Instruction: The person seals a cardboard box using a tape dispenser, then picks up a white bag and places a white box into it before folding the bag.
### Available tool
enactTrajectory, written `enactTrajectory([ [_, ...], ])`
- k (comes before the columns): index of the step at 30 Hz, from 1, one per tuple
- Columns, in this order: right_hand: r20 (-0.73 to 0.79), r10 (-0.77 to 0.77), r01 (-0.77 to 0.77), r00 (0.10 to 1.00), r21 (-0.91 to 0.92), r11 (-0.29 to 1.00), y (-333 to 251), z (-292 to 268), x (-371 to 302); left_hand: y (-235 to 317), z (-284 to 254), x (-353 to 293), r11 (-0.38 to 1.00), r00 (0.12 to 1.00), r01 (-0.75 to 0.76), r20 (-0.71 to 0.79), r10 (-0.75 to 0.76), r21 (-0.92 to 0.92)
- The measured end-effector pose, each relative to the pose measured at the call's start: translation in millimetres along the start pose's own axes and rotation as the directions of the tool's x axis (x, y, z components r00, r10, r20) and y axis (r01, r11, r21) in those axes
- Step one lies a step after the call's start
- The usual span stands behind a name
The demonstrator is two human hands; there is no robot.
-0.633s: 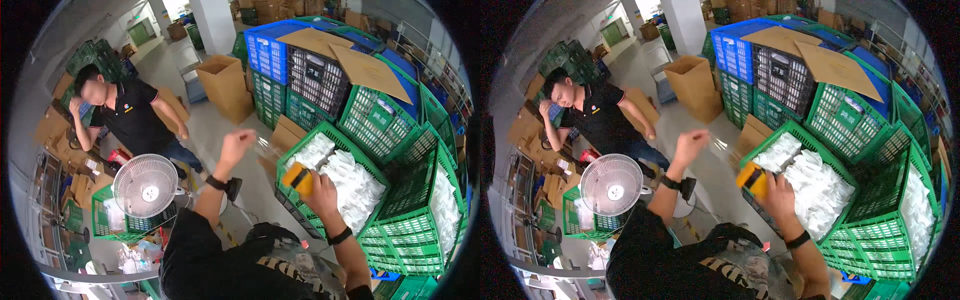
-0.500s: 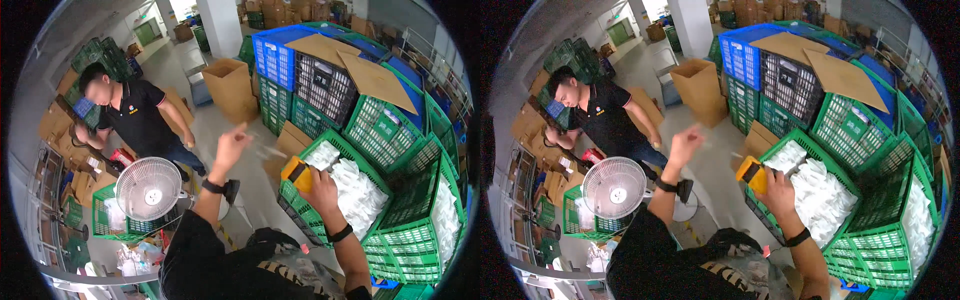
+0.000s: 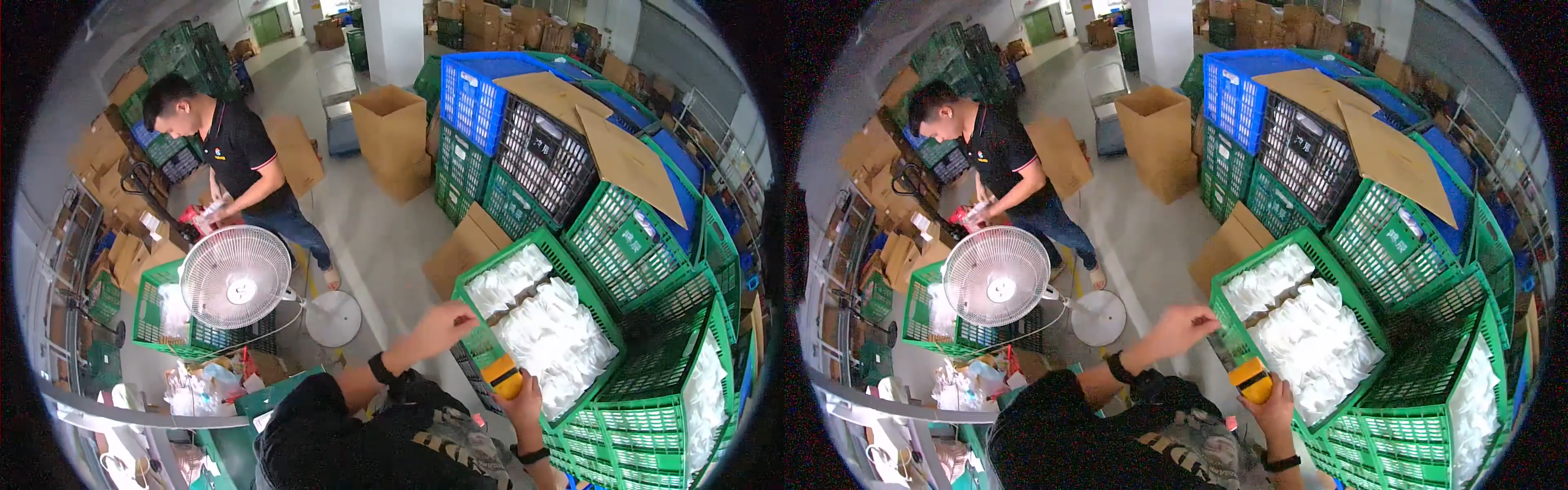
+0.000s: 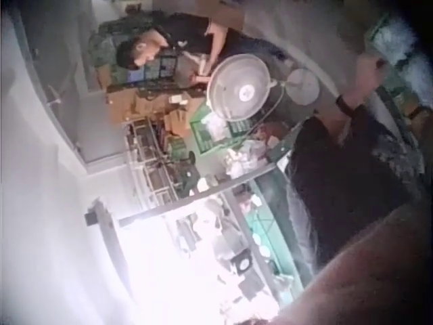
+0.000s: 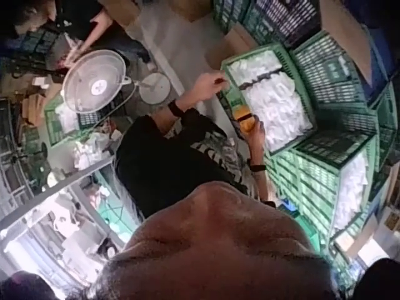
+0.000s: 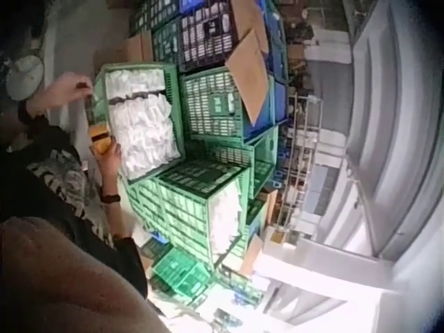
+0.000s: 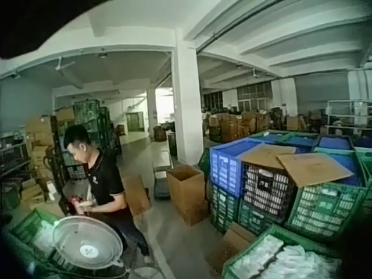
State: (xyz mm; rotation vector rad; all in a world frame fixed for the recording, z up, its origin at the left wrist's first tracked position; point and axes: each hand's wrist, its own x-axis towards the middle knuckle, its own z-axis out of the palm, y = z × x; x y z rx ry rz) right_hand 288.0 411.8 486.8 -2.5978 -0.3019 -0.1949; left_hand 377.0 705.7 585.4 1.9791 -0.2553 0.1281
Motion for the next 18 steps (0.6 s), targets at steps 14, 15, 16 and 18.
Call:
enactTrajectory([
  [14, 0.345, 0.236, -0.379, 0.909, 0.443, 0.813, 70.5, -7.5, -100.6, 68.2, 96.3, -74.8, 0.973, 0.964, -0.226, 0.148, 0.219, 0.033],
  [15, 0.345, 0.257, -0.407, 0.903, 0.494, 0.768, 72.3, -11.1, -104.4, 74.2, 95.5, -79.8, 0.976, 0.972, -0.212, 0.117, 0.204, 0.057],
  [16, 0.348, 0.28, -0.436, 0.895, 0.542, 0.719, 72.9, -11.7, -103.1, 80.0, 94.4, -84.3, 0.975, 0.971, -0.213, 0.123, 0.205, 0.056],
  [18, 0.274, 0.273, -0.386, 0.922, 0.634, 0.67, 68.1, -9.2, -104.0, 93.7, 97.0, -90.1, 0.973, 0.961, -0.23, 0.166, 0.222, 0.03],
])
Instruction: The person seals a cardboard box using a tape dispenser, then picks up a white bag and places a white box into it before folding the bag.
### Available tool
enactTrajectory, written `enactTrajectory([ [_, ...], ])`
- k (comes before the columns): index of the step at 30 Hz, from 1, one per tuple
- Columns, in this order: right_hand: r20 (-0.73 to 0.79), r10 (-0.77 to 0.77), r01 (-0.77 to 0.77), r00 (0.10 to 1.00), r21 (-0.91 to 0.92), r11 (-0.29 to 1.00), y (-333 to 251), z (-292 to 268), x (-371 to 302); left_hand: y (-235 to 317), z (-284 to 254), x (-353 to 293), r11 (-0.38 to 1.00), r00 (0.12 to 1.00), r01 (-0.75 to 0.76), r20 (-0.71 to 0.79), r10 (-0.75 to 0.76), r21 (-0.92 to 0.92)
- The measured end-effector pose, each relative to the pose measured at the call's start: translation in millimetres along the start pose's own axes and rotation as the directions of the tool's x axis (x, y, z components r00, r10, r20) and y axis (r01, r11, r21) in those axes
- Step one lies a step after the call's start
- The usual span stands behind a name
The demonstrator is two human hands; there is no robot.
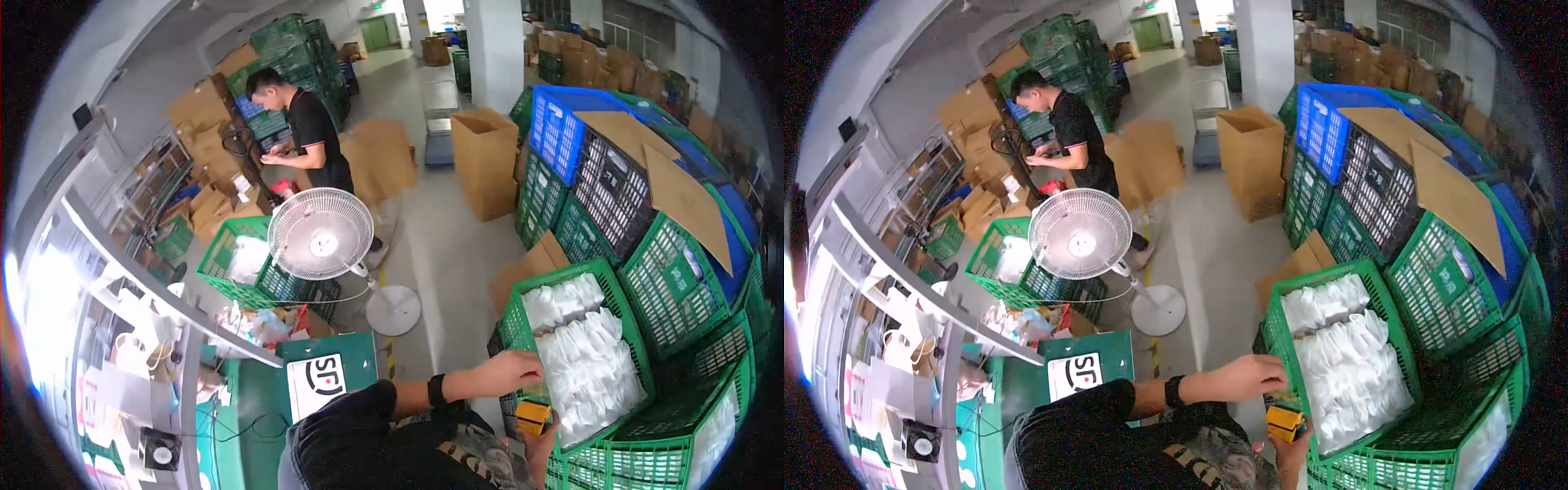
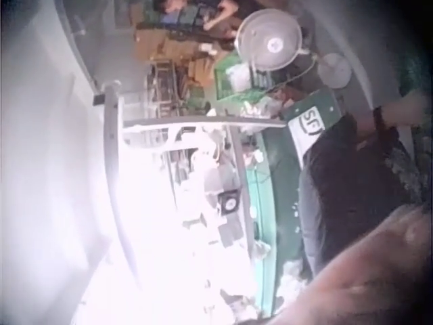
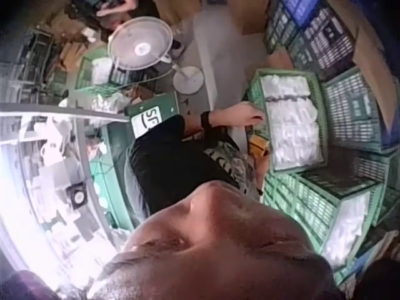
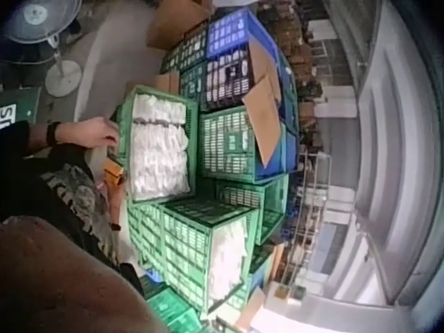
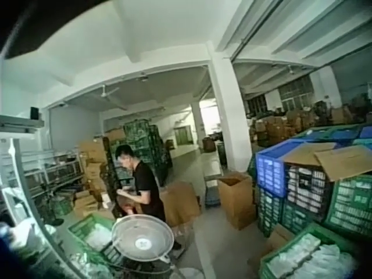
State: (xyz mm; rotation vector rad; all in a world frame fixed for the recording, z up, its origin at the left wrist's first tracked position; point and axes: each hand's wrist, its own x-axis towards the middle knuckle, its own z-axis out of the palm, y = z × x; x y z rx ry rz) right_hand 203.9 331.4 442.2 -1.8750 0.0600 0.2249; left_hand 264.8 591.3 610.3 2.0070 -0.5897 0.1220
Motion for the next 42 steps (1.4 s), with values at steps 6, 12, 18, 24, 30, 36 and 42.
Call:
enactTrajectory([
  [6, -0.264, -0.127, 0.094, 0.956, -0.135, 0.986, 36.7, -5.1, 9.9, 30.2, -6.6, -5.3, 0.999, 0.998, -0.031, -0.061, 0.034, 0.036],
  [12, -0.064, 0.0, -0.018, 0.998, -0.272, 0.962, 17.5, -5.2, 9.9, 33.2, -6.4, 0.0, 0.994, 0.995, -0.09, -0.042, 0.092, 0.055],
  [18, -0.102, -0.076, 0.04, 0.992, -0.316, 0.948, 38.8, -11.5, -3.6, 20.0, -15.3, 37.1, 0.996, 0.994, -0.086, 0.072, 0.084, 0.028],
  [24, -0.123, 0.259, -0.285, 0.958, -0.325, 0.901, 35.8, -10.8, -35.5, -36.1, 29.8, 92.1, 0.98, 0.893, 0.131, 0.447, -0.051, -0.15],
  [30, -0.499, 0.39, -0.497, 0.774, -0.095, 0.863, 2.1, 14.2, -114.1, -44.8, 97.0, 152.0, 0.954, 0.688, 0.18, 0.724, 0.051, -0.239],
  [36, -0.707, 0.541, -0.589, 0.454, 0.217, 0.778, 7.1, 80.9, -197.7, -15.1, 224.9, 134.3, 0.968, 0.283, 0.071, 0.935, 0.212, -0.241],
  [42, -0.72, 0.673, -0.596, 0.168, 0.469, 0.651, 36.2, 124.1, -256.7, 29.4, 327.2, 59.2, 0.961, -0.035, 0.032, 0.961, 0.276, -0.275],
])
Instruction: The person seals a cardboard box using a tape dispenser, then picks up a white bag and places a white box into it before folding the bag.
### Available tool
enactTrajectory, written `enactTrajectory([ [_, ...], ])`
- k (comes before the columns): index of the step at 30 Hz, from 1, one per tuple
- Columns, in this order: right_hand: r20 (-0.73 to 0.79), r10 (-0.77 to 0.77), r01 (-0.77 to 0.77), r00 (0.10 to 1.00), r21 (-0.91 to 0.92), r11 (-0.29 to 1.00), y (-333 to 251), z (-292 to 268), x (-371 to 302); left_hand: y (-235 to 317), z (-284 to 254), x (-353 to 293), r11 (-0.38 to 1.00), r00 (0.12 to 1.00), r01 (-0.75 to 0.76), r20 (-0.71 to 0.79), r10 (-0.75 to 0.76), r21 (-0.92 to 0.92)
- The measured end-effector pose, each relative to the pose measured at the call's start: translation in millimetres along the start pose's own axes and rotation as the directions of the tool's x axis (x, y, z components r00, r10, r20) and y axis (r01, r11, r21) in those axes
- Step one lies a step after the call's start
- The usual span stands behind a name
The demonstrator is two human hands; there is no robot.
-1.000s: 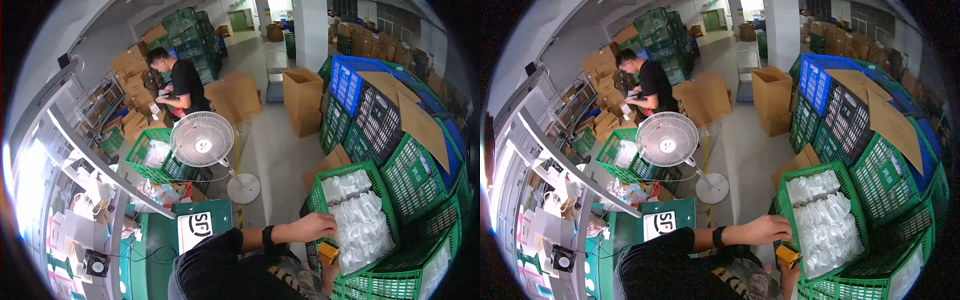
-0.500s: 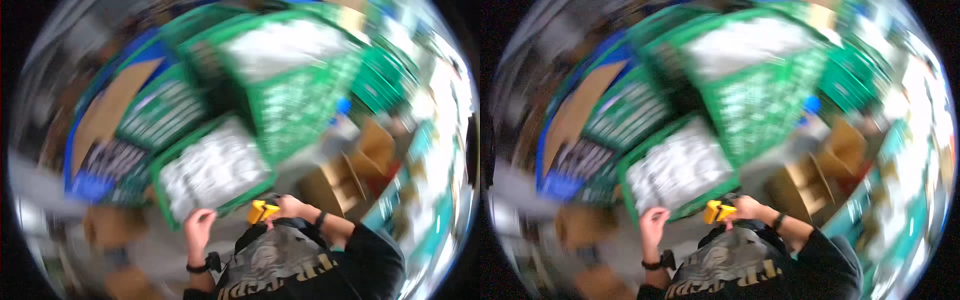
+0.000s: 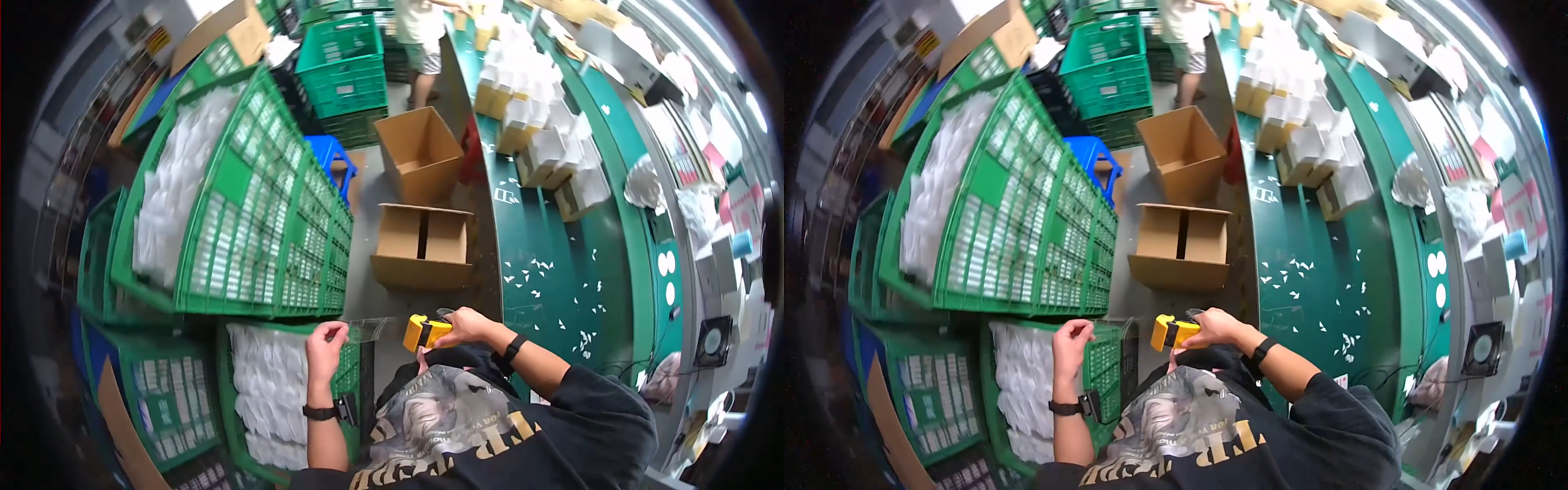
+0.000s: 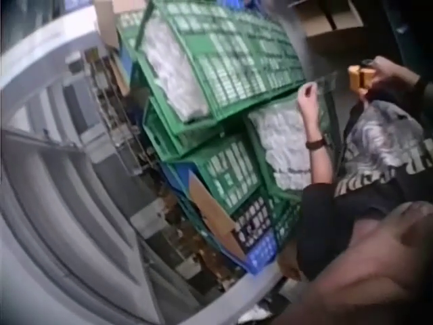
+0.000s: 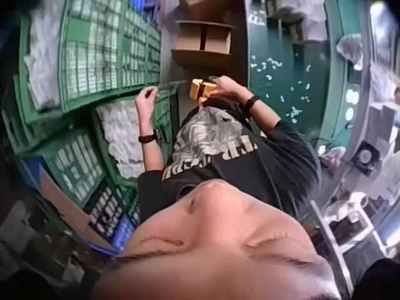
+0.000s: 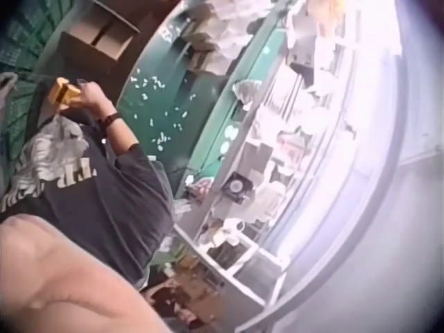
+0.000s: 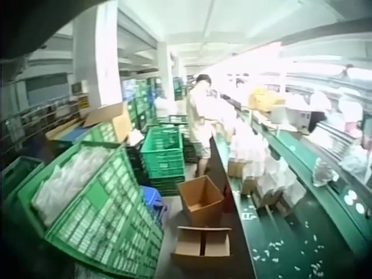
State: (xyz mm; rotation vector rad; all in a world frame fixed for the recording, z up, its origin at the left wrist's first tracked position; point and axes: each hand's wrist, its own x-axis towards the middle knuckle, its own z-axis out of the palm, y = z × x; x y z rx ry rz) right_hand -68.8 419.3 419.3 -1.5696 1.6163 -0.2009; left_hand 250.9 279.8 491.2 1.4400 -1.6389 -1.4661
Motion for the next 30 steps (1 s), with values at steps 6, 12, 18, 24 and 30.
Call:
enactTrajectory([
  [6, -0.242, 0.072, -0.028, 0.968, 0.182, 0.983, 80.8, 14.8, 57.7, 10.6, 68.5, 88.3, 0.961, 0.972, -0.219, 0.127, 0.2, 0.166],
  [12, -0.389, 0.116, 0.014, 0.914, 0.316, 0.949, 145.6, 47.2, 144.0, 8.0, 119.4, 179.6, 0.879, 0.925, -0.327, 0.306, 0.223, 0.347],
  [18, -0.424, 0.228, -0.007, 0.877, 0.463, 0.886, 195.8, 48.2, 192.7, 3.1, 166.0, 331.8, 0.861, 0.798, -0.415, 0.573, 0.189, 0.293],
  [24, -0.419, 0.223, -0.033, 0.88, 0.415, 0.909, 249.9, 52.7, 198.0, 9.3, 277.2, 450.7, 0.907, 0.506, -0.307, 0.857, -0.1, 0.288],
  [30, -0.348, 0.619, -0.183, 0.704, 0.754, 0.631, 217.1, 81.2, 232.2, -35.9, 267.8, 516.5, 0.918, 0.367, -0.338, 0.927, -0.074, 0.207],
])
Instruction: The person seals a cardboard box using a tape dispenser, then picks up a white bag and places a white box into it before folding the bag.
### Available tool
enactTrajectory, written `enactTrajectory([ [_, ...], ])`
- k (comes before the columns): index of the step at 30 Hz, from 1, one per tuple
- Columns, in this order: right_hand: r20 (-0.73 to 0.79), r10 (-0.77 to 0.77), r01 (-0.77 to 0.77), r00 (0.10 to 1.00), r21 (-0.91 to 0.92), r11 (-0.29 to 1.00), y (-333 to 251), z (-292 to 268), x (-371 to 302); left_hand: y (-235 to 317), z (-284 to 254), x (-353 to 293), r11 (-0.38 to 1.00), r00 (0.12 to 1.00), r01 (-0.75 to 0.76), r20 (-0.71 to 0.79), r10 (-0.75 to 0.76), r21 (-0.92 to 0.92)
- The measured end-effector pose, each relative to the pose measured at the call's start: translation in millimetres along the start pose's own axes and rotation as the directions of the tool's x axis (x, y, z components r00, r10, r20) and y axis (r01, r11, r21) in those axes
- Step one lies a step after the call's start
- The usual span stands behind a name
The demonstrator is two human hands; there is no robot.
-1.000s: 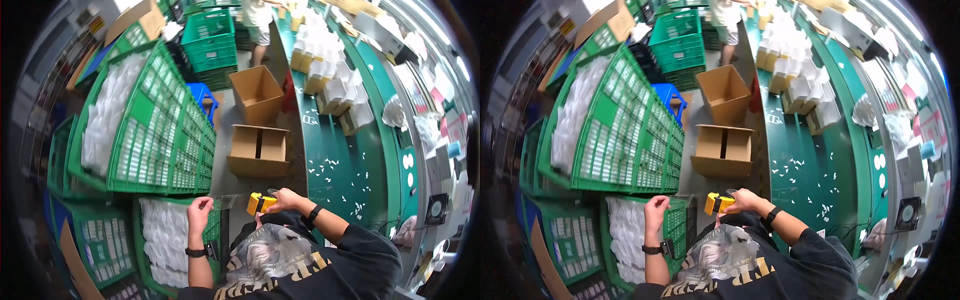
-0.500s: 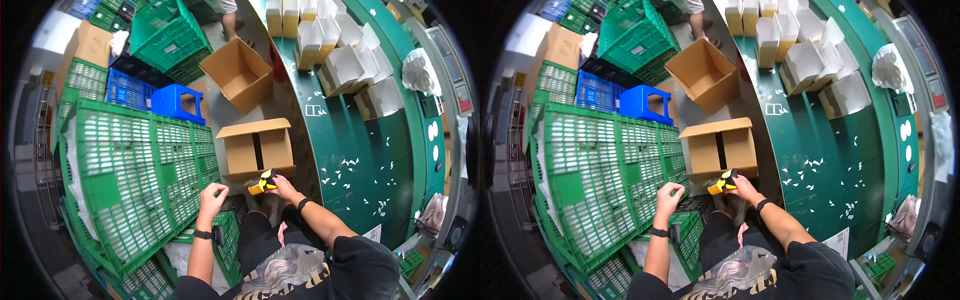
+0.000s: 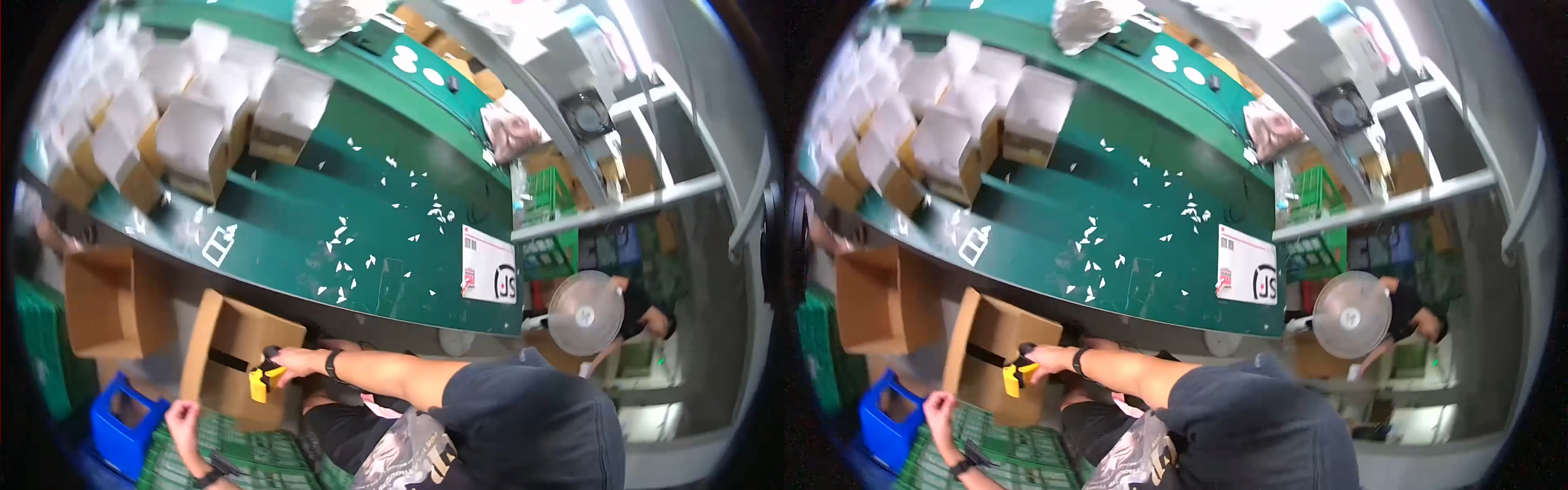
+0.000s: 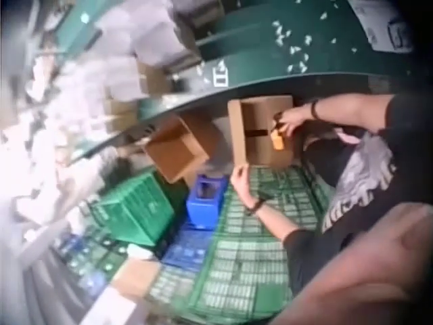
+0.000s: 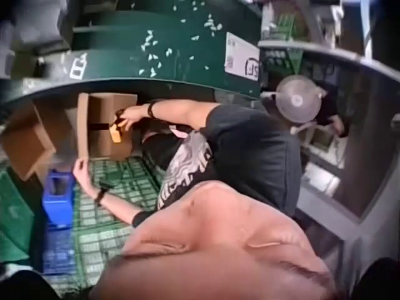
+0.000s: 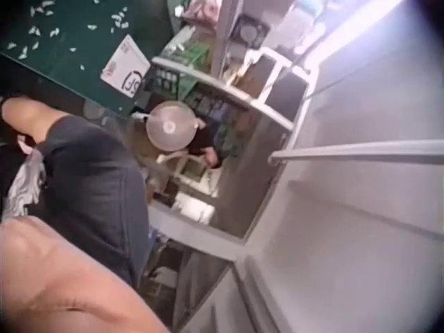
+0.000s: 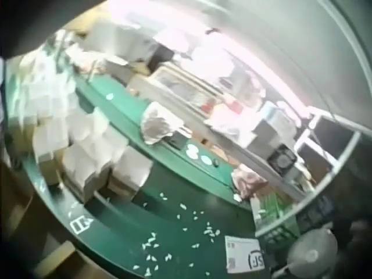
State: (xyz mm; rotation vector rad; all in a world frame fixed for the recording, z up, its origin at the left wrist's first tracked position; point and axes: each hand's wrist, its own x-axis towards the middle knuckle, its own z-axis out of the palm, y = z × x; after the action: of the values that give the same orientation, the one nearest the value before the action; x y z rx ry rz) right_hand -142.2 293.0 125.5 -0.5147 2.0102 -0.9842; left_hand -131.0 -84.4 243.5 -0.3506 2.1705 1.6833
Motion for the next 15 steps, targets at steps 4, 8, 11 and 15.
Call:
enactTrajectory([
  [4, -0.097, -0.031, 0.034, 0.995, 0.036, 0.999, -52.4, -34.3, -66.3, 36.9, 21.6, -23.0, 0.995, 0.995, -0.103, 0.006, 0.103, 0.006],
  [8, -0.118, -0.067, 0.067, 0.991, 0.002, 0.998, -53.4, -42.3, -134.8, 130.5, 36.6, -57.3, 0.963, 0.978, -0.193, 0.11, 0.175, 0.189],
  [11, -0.278, -0.181, 0.217, 0.943, 0.103, 0.971, -73.7, -66.7, -224.9, 282.0, 96.9, -121.1, 0.892, 0.949, -0.305, 0.181, 0.257, 0.332],
  [15, -0.496, -0.183, 0.234, 0.849, 0.044, 0.971, -107.1, -93.8, -338.6, 379.7, 166.6, -175.6, 0.834, 0.867, -0.476, 0.311, 0.39, 0.28],
])
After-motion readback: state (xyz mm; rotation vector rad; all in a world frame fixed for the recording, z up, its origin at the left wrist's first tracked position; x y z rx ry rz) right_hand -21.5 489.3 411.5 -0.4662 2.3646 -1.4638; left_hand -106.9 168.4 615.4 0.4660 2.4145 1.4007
